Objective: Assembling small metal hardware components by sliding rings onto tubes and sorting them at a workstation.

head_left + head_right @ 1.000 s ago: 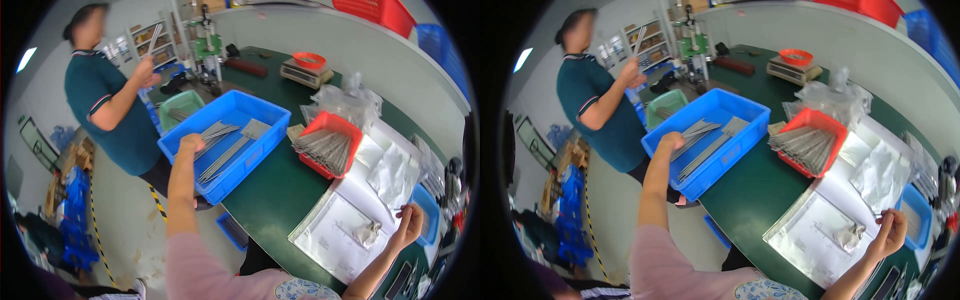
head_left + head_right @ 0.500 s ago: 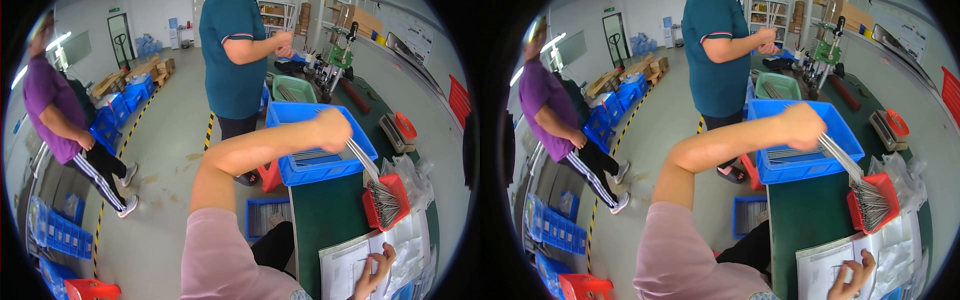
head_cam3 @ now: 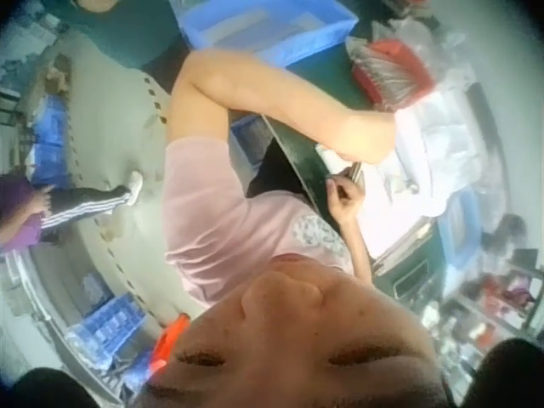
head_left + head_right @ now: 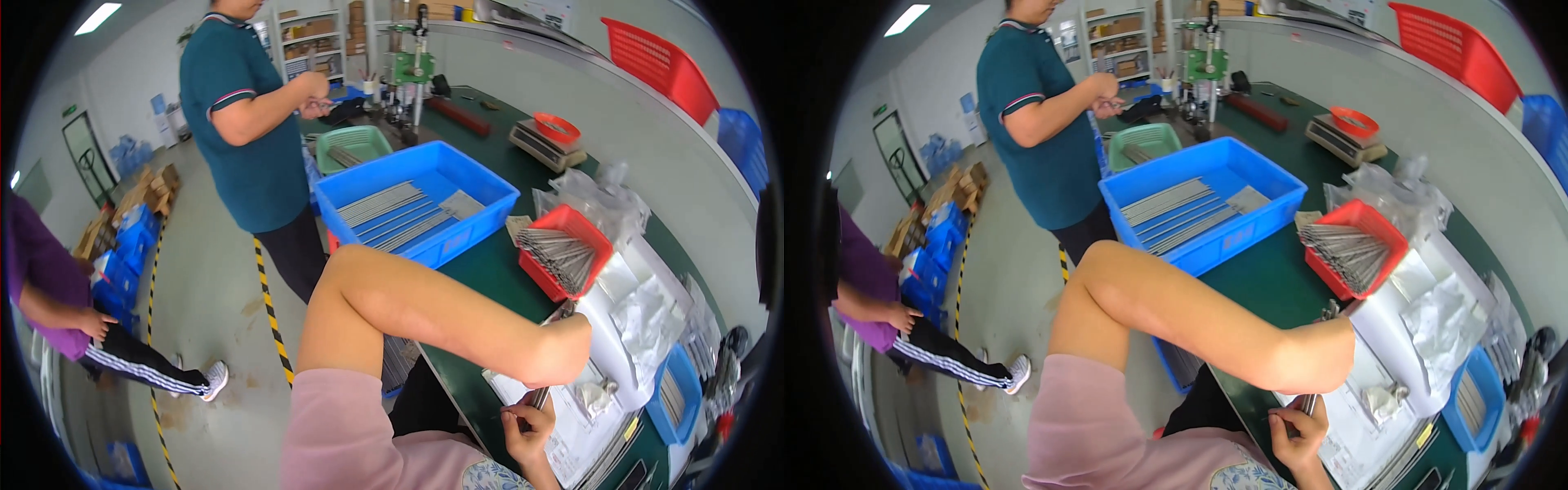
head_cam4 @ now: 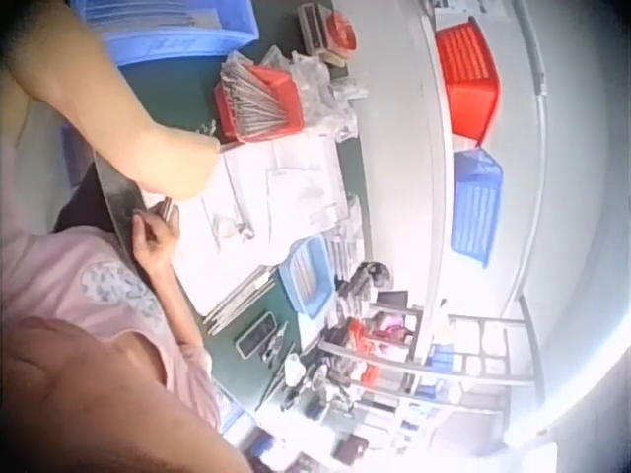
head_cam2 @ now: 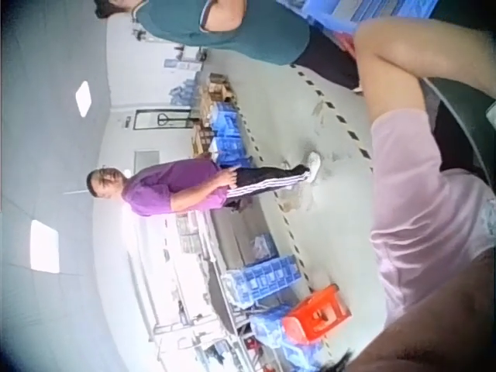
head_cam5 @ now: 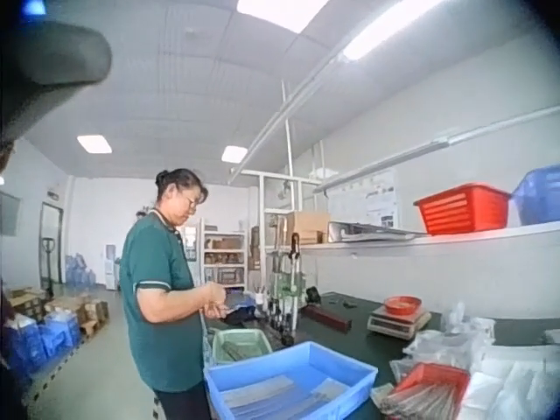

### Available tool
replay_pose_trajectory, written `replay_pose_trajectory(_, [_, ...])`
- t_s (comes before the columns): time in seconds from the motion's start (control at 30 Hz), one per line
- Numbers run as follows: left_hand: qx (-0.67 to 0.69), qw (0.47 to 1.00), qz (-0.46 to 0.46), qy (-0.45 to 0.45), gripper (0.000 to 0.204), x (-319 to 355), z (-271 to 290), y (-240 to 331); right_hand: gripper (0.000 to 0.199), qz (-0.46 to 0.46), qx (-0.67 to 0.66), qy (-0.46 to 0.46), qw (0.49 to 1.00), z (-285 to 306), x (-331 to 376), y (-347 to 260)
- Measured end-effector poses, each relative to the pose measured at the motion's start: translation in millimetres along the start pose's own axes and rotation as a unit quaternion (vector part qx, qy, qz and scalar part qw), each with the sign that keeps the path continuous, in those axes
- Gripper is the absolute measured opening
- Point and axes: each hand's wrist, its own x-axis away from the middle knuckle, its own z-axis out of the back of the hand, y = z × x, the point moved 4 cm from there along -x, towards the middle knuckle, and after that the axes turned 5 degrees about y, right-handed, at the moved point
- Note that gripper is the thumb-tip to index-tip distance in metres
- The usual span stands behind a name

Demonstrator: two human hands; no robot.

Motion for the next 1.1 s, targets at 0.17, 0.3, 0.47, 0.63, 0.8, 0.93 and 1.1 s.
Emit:
replay_pose_trajectory(0.17, [-0.117,0.946,0.040,0.301,0.038,18.2,27.2,-4.3,0.004,0.095,0.016,0.073,0.993,11.1,8.5,13.3])
replay_pose_trajectory(0.3, [0.397,0.739,0.186,0.513,0.095,41.3,-4.1,-23.3,0.005,0.118,0.002,0.120,0.986,14.1,10.2,25.6])
replay_pose_trajectory(0.47, [0.813,0.445,0.135,0.351,0.087,2.9,-56.8,4.1,0.004,0.067,-0.034,0.050,0.996,2.8,12.9,19.0])
replay_pose_trajectory(0.63, [0.855,0.325,-0.061,0.399,0.038,-23.9,-42.8,12.1,0.004,0.111,-0.062,0.019,0.992,8.4,37.9,51.2])
replay_pose_trajectory(0.8, [0.821,0.343,-0.056,0.454,0.033,-32.1,-33.1,32.3,0.003,0.172,-0.041,0.031,0.984,11.3,35.9,32.0])
replay_pose_trajectory(0.93, [0.800,0.363,-0.015,0.478,0.028,-23.9,-29.2,38.9,0.007,0.214,-0.008,0.039,0.976,10.9,32.0,28.7])
replay_pose_trajectory(1.1, [0.768,0.397,-0.028,0.501,0.028,-24.8,-22.2,38.3,0.010,0.270,0.000,0.087,0.959,1.2,23.4,31.6])
